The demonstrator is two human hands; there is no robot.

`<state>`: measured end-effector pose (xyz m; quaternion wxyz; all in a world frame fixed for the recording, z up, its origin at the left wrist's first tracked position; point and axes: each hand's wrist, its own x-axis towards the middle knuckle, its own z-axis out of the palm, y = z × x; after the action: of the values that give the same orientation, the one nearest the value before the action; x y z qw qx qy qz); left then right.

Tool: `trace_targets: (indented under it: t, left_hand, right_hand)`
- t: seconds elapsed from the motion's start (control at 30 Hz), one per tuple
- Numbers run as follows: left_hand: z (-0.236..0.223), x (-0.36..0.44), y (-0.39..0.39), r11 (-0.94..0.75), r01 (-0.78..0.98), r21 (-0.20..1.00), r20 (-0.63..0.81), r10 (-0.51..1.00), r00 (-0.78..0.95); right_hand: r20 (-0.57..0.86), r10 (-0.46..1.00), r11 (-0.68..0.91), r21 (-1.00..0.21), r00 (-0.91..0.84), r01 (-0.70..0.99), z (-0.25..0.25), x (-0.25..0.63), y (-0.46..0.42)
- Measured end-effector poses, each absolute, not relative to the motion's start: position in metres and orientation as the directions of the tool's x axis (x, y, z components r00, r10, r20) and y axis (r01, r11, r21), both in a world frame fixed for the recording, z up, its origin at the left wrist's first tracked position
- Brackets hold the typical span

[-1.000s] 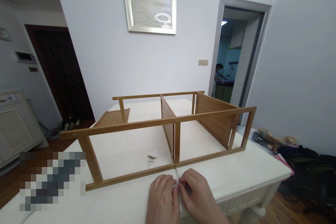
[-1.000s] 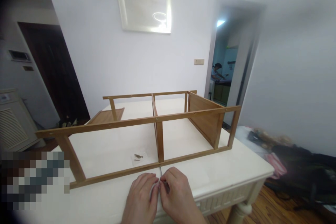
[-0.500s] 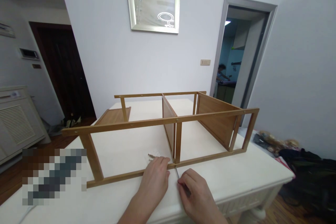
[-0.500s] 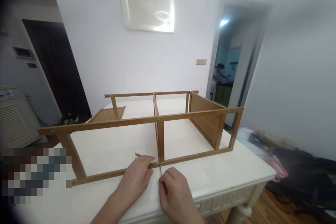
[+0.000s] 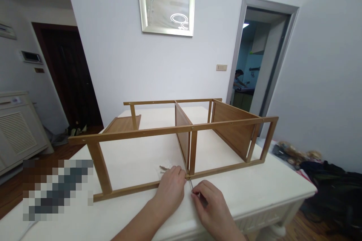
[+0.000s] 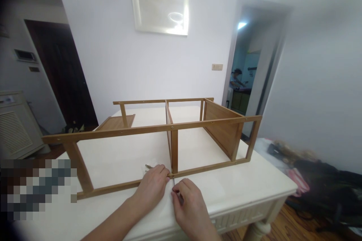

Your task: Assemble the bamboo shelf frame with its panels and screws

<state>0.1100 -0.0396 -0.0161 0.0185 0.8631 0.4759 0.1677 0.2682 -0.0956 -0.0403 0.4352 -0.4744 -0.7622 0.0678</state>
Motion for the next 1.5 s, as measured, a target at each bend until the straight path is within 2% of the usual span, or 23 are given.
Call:
trace_targets:
  t: [0.3, 0.63, 0.77, 0.83, 0.9, 1.03, 1.13, 1.2, 1.3, 1.5]
  left_hand:
    - [-0.015, 0.108, -0.041, -0.538, 0.812, 0.227, 0.278, 0.835, 0.476]
    - [-0.017, 0.108, -0.040, -0.525, 0.814, 0.250, 0.251, 0.847, 0.469]
    - [-0.017, 0.109, -0.040, -0.508, 0.831, 0.227, 0.245, 0.856, 0.456]
    - [-0.017, 0.109, -0.040, -0.507, 0.833, 0.220, 0.255, 0.854, 0.453]
    - [-0.018, 0.109, -0.040, -0.514, 0.831, 0.213, 0.277, 0.847, 0.454]
    - [-0.020, 0.108, -0.038, -0.532, 0.827, 0.184, 0.354, 0.821, 0.449]
    - [-0.022, 0.107, -0.038, -0.530, 0.832, 0.162, 0.420, 0.800, 0.428]
    - [-0.024, 0.107, -0.037, -0.526, 0.836, 0.155, 0.448, 0.792, 0.415]
    - [-0.026, 0.108, -0.038, -0.527, 0.835, 0.159, 0.475, 0.782, 0.404]
    - [-0.026, 0.109, -0.039, -0.527, 0.833, 0.166, 0.518, 0.766, 0.381]
  right_hand:
    - [0.526, 0.850, 0.437, -0.677, -0.027, 0.592, -0.027, 0.272, -0.096]
    - [0.492, 0.831, 0.353, -0.827, 0.258, 0.437, -0.032, 0.280, -0.093]
    - [0.467, 0.833, 0.342, -0.856, 0.297, 0.387, -0.031, 0.284, -0.087]
    - [0.471, 0.837, 0.323, -0.837, 0.278, 0.442, -0.030, 0.286, -0.081]
    - [0.530, 0.812, 0.333, -0.766, 0.246, 0.550, -0.028, 0.288, -0.074]
    - [0.707, 0.704, 0.439, -0.505, 0.065, 0.743, -0.022, 0.292, -0.060]
    - [0.725, 0.679, 0.502, -0.342, -0.117, 0.794, -0.021, 0.292, -0.056]
    - [0.706, 0.685, 0.496, -0.270, -0.180, 0.825, -0.021, 0.290, -0.057]
    - [0.668, 0.720, 0.460, -0.257, -0.188, 0.850, -0.024, 0.288, -0.061]
    - [0.531, 0.834, 0.398, -0.385, -0.154, 0.833, -0.024, 0.286, -0.066]
